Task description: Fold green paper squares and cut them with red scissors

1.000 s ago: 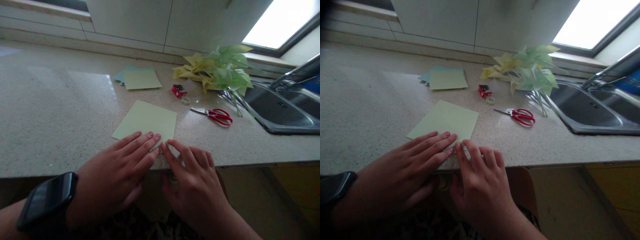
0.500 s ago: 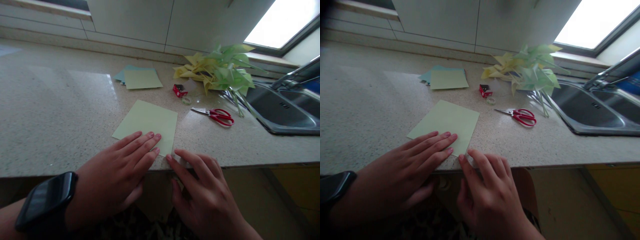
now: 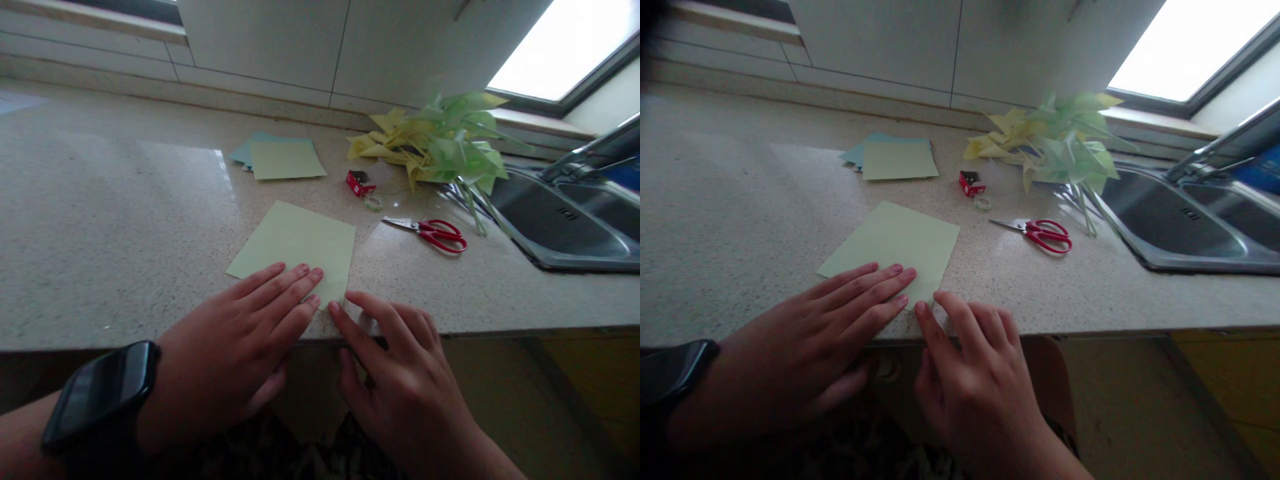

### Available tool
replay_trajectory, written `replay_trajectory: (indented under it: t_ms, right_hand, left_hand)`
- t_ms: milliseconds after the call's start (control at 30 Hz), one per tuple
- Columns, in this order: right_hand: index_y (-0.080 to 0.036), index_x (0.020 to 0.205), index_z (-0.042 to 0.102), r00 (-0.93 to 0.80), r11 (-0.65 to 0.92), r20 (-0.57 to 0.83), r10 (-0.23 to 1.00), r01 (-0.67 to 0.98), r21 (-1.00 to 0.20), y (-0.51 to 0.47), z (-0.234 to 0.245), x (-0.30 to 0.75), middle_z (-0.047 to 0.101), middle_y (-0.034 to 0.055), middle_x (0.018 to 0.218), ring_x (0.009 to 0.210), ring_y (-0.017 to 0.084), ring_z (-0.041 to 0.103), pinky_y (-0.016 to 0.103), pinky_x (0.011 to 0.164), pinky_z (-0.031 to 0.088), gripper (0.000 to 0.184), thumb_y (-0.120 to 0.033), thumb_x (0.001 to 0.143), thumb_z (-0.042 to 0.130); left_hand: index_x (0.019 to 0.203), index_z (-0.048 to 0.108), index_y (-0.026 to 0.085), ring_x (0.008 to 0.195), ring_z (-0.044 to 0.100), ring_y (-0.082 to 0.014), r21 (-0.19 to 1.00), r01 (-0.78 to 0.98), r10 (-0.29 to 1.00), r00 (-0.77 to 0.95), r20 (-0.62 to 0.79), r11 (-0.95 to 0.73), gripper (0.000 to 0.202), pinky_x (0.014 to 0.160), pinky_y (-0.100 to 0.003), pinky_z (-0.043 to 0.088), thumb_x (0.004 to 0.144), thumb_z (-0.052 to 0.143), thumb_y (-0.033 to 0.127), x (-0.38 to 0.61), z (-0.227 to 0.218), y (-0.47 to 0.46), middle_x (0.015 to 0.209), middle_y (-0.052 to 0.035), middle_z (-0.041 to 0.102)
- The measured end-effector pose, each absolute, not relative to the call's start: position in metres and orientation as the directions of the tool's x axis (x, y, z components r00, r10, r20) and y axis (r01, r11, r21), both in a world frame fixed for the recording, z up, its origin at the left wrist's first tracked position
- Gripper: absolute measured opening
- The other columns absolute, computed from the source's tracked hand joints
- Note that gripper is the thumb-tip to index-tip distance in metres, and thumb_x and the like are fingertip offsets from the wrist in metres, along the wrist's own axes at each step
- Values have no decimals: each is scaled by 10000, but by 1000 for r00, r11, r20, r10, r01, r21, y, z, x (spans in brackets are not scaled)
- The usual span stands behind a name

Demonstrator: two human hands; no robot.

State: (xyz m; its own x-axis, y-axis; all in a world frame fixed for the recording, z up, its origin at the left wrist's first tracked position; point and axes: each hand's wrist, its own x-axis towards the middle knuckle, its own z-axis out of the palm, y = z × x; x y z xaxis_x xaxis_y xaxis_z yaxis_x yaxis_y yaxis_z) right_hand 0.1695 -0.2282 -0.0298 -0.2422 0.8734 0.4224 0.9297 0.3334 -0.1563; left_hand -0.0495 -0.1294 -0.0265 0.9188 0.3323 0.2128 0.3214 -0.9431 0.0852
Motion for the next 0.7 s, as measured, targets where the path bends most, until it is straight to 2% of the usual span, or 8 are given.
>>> replay_trajectory:
  t_ms: [333,700]
  right_hand:
    - [-202,1355,638,-240,318,395,887,937,-147,-222,-30,168,598,87,1364,1066,265,549,456,935,420,426,-211,932,598]
    - [-204,1412,593,-236,290,367,900,952,-101,-217,-29,164,573,90,1412,1153,294,517,464,952,398,489,-253,925,588]
  left_hand:
    - [1494,430,104,1527,278,-296,69,325,332,918,216,-943,671,1259,-485,247,864,609,248,-49,-26,-129,1647,-151,329]
    - [1444,464,68,1520,298,-279,91,330,342,907,245,-940,607,1263,-464,264,871,592,221,-48,-27,-130,1623,-162,375]
